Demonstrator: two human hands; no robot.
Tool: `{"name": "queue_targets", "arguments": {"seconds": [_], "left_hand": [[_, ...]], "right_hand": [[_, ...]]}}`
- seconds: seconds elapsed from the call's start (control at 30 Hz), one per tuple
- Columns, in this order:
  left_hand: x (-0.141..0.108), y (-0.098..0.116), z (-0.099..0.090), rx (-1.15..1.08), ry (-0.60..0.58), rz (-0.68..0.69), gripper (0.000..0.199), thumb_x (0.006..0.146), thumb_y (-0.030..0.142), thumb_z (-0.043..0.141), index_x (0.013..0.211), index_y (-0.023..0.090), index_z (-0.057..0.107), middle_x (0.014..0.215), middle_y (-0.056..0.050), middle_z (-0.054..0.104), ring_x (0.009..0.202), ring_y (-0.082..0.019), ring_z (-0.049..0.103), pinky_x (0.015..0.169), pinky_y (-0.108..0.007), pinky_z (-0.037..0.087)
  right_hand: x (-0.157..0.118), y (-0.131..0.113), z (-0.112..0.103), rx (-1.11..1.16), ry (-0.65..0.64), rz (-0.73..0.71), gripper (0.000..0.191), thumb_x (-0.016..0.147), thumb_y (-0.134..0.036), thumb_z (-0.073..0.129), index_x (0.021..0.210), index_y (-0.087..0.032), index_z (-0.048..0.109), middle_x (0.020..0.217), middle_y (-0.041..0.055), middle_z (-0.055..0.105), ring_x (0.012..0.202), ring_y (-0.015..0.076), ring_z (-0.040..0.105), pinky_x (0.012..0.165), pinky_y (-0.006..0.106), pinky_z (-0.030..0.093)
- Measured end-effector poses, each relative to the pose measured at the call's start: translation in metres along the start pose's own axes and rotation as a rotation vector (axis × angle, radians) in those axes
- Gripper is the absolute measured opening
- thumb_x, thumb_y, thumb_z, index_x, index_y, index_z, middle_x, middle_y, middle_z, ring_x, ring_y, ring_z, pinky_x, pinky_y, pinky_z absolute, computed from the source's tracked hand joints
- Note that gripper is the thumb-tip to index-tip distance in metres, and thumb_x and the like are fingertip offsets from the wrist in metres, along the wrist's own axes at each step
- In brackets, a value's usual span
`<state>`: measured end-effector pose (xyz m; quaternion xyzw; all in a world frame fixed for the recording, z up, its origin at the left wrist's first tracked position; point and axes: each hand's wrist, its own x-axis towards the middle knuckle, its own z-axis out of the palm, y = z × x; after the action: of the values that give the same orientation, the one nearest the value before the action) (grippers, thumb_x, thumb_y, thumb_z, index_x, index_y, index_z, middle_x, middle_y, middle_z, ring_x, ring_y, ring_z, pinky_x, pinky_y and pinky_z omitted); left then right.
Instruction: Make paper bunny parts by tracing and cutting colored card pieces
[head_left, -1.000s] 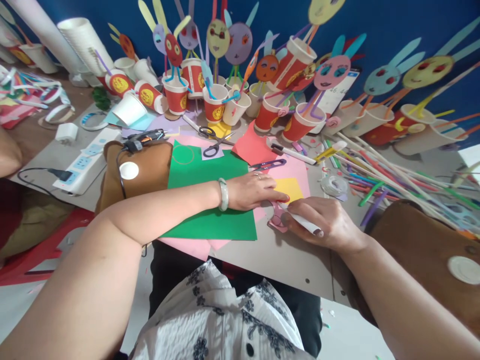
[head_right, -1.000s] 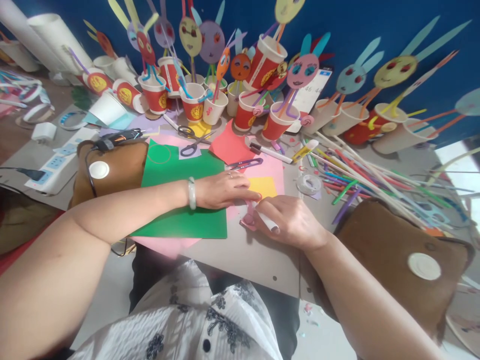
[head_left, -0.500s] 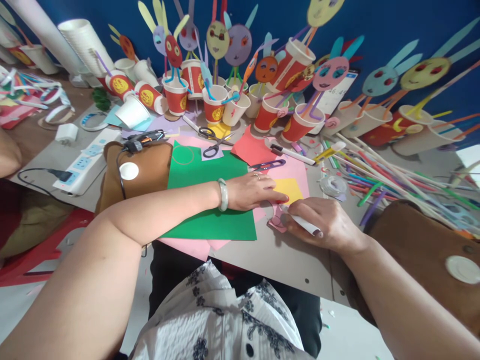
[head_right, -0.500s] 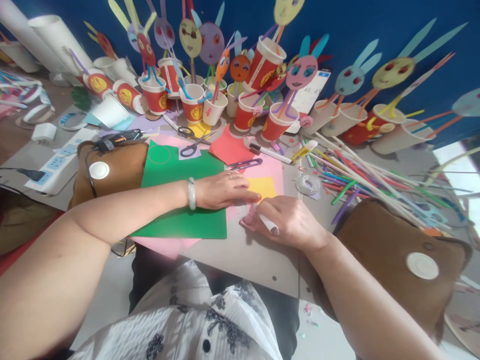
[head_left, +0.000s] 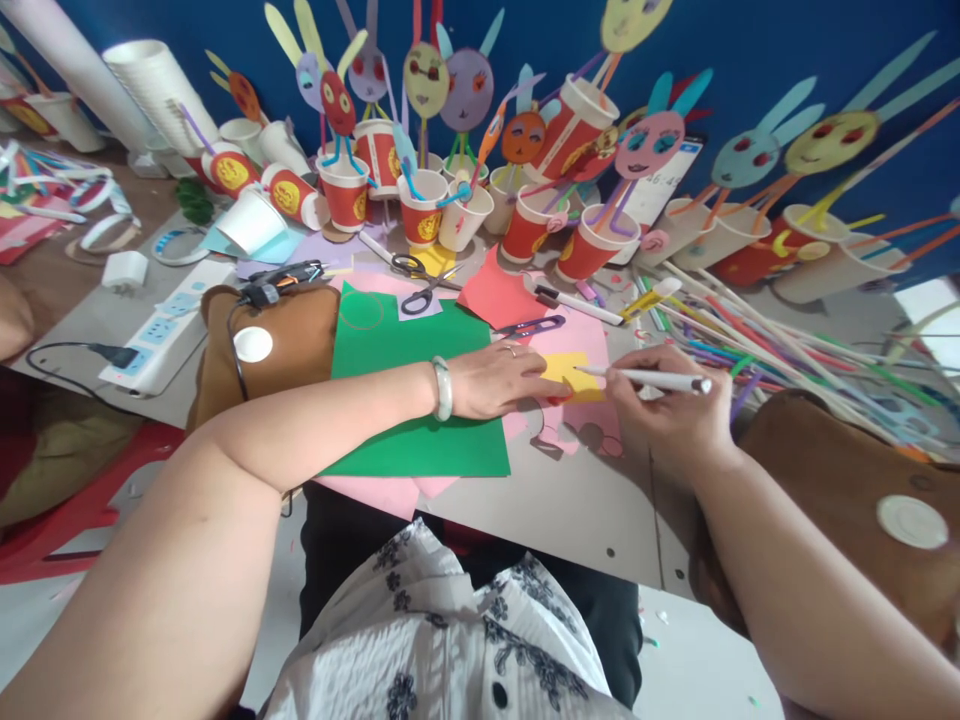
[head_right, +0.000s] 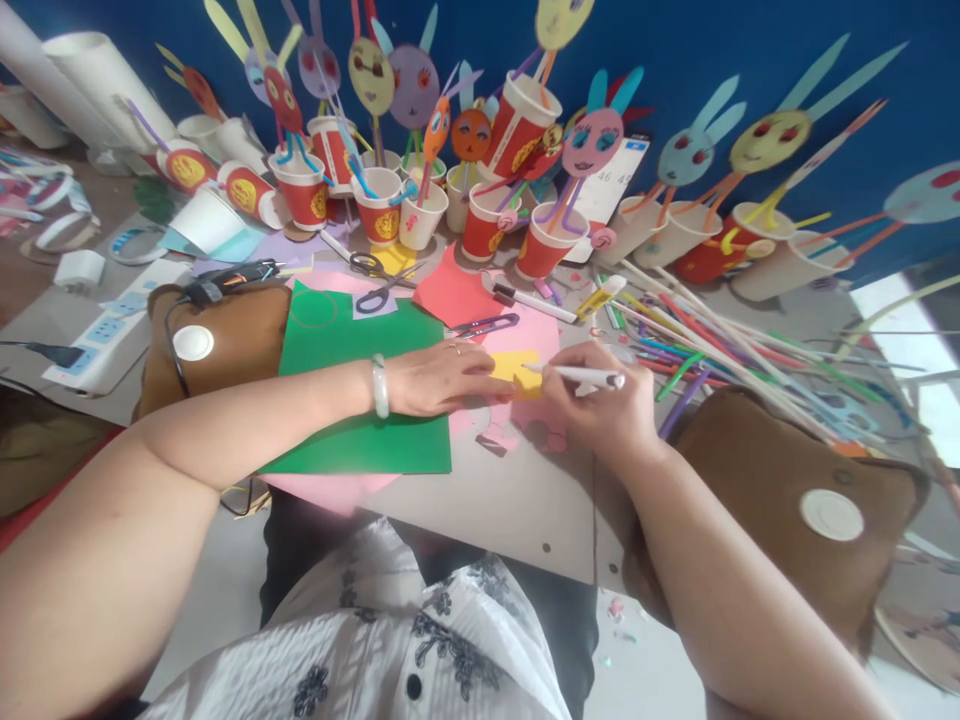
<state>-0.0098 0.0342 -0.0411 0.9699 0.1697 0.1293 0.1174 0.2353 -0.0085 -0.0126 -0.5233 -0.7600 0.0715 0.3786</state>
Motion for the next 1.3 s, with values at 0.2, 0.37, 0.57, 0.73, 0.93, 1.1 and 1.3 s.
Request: {"name": "queue_targets", "arguments": {"seconds": [0.2, 0.37, 0.57, 0.73, 0.93, 1.1, 1.3], "left_hand": [[0.000, 0.000, 0.005, -0.009, 0.036, -0.013, 0.040, 0.098, 0.026, 0.048, 0.136, 0.025, 0.059, 0.124, -0.015, 0.051, 0.101, -0.024, 0.055, 0.094, -0.042, 0.048], [-0.001, 0.000, 0.007, -0.028, 0.063, -0.010, 0.040, 0.097, 0.028, 0.051, 0.136, 0.025, 0.059, 0.133, -0.016, 0.043, 0.109, -0.025, 0.055, 0.100, -0.048, 0.049], [-0.002, -0.001, 0.008, -0.059, 0.094, 0.001, 0.040, 0.097, 0.028, 0.051, 0.135, 0.022, 0.060, 0.128, -0.016, 0.043, 0.104, -0.024, 0.057, 0.098, -0.049, 0.050], [-0.001, 0.000, 0.006, -0.066, 0.098, 0.008, 0.040, 0.096, 0.028, 0.052, 0.134, 0.020, 0.061, 0.122, -0.015, 0.045, 0.105, -0.025, 0.057, 0.098, -0.049, 0.050], [0.000, -0.002, 0.007, -0.077, 0.088, 0.003, 0.040, 0.095, 0.028, 0.053, 0.133, 0.021, 0.062, 0.120, -0.014, 0.045, 0.106, -0.025, 0.054, 0.098, -0.049, 0.050], [0.001, -0.003, 0.009, -0.062, 0.082, 0.011, 0.040, 0.095, 0.026, 0.051, 0.132, 0.020, 0.062, 0.119, -0.015, 0.046, 0.107, -0.026, 0.053, 0.097, -0.048, 0.050], [0.000, -0.001, 0.007, -0.068, 0.086, 0.005, 0.038, 0.095, 0.027, 0.051, 0.132, 0.021, 0.062, 0.122, -0.015, 0.046, 0.110, -0.026, 0.053, 0.098, -0.048, 0.050]], "right_hand": [[0.016, 0.006, 0.012, 0.502, -0.077, 0.391, 0.024, 0.084, -0.039, 0.072, 0.075, -0.020, 0.062, 0.053, -0.0016, 0.057, 0.046, 0.0129, 0.054, 0.049, 0.029, 0.046], [0.024, 0.013, 0.022, 0.465, -0.219, 0.356, 0.049, 0.090, -0.065, 0.058, 0.069, -0.022, 0.051, 0.054, -0.0014, 0.056, 0.047, 0.0102, 0.052, 0.048, 0.026, 0.043], [0.027, 0.004, 0.029, 0.351, -0.359, 0.298, 0.049, 0.091, -0.068, 0.054, 0.073, -0.022, 0.051, 0.054, -0.0023, 0.056, 0.048, 0.0111, 0.051, 0.047, 0.025, 0.041], [0.032, 0.002, 0.034, 0.331, -0.406, 0.272, 0.049, 0.091, -0.069, 0.051, 0.074, -0.023, 0.049, 0.053, -0.0034, 0.054, 0.047, 0.0122, 0.051, 0.045, 0.026, 0.040], [0.036, -0.001, 0.033, 0.329, -0.445, 0.234, 0.052, 0.090, -0.070, 0.051, 0.071, -0.022, 0.049, 0.054, -0.0021, 0.056, 0.047, 0.0120, 0.052, 0.044, 0.025, 0.040], [0.040, -0.002, 0.033, 0.269, -0.491, 0.200, 0.047, 0.090, -0.066, 0.053, 0.073, -0.022, 0.050, 0.054, -0.0031, 0.056, 0.046, 0.0117, 0.051, 0.044, 0.025, 0.038], [0.044, 0.000, 0.035, 0.209, -0.529, 0.130, 0.042, 0.094, -0.060, 0.050, 0.075, -0.022, 0.054, 0.055, -0.0029, 0.057, 0.048, 0.0127, 0.051, 0.048, 0.026, 0.041]]}}
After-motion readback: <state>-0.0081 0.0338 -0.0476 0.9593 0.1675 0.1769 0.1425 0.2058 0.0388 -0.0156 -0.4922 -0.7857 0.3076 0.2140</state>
